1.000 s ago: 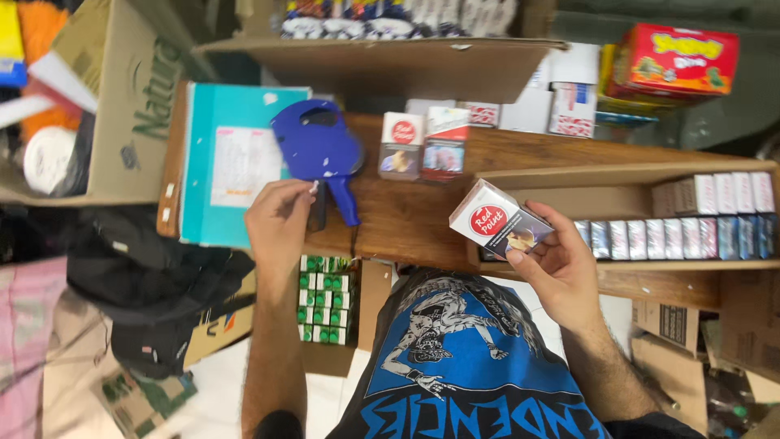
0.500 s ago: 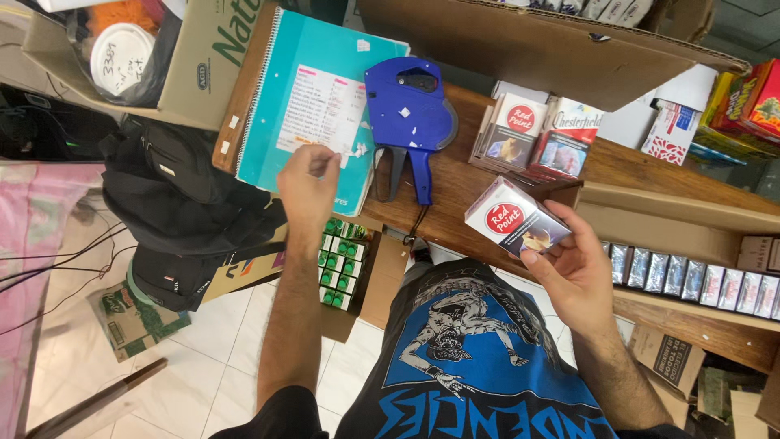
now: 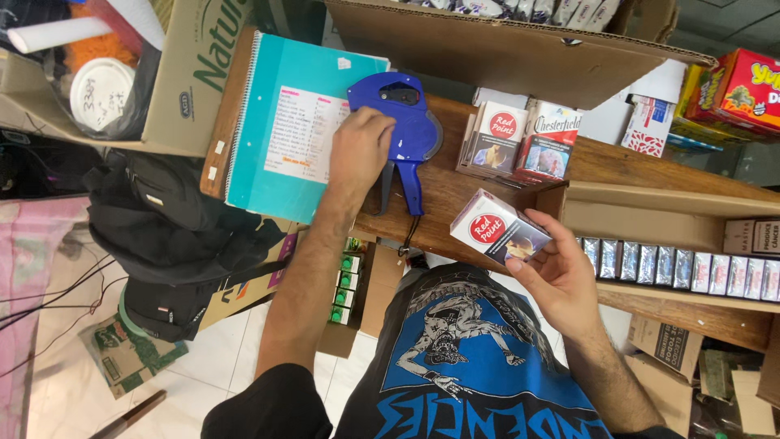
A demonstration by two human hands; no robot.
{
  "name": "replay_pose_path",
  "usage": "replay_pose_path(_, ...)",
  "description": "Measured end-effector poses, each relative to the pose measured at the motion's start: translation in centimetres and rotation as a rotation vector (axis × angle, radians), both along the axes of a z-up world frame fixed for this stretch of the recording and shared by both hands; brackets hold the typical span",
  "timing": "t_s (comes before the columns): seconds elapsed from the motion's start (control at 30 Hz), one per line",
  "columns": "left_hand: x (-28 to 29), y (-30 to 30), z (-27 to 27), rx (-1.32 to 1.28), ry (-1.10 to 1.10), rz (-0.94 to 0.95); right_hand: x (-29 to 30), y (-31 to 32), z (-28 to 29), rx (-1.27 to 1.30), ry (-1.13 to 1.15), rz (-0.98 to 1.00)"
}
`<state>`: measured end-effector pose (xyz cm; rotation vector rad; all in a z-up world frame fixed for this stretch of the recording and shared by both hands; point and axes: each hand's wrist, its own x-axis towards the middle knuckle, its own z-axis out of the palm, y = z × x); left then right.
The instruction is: The person organizes cigarette packs and other small boxed inventory on a wooden shelf, using a handheld pricing tool to mark items and placing them into a wooden tray.
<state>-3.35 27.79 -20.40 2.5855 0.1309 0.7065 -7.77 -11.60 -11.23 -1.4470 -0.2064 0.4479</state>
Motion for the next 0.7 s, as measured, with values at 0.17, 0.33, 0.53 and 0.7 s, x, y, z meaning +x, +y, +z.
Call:
replay_pose_path(0.17, -3.9, 1.2, 4.8, -0.364, -0.058, 0.148, 0.0, -0.5, -0.4, 0.001, 0.010, -0.008)
replay_pose_path(0.33, -8.0, 4.2, 4.8, -0.524, 0.072, 0.223, 0.3, -0.2, -0.3, 0.005, 0.020, 0.022)
replay_pose_path(0.53, -9.3, 4.4, 4.4, -0.485, 0.096, 0.277, 0.2, 0.4, 0.1, 0.000, 0.028, 0.061)
replay_pose_path(0.7, -9.4, 4.6, 3.8, -0.452, 0.103, 0.303, 0.4, 0.2, 0.3, 0.010, 0.024, 0.068)
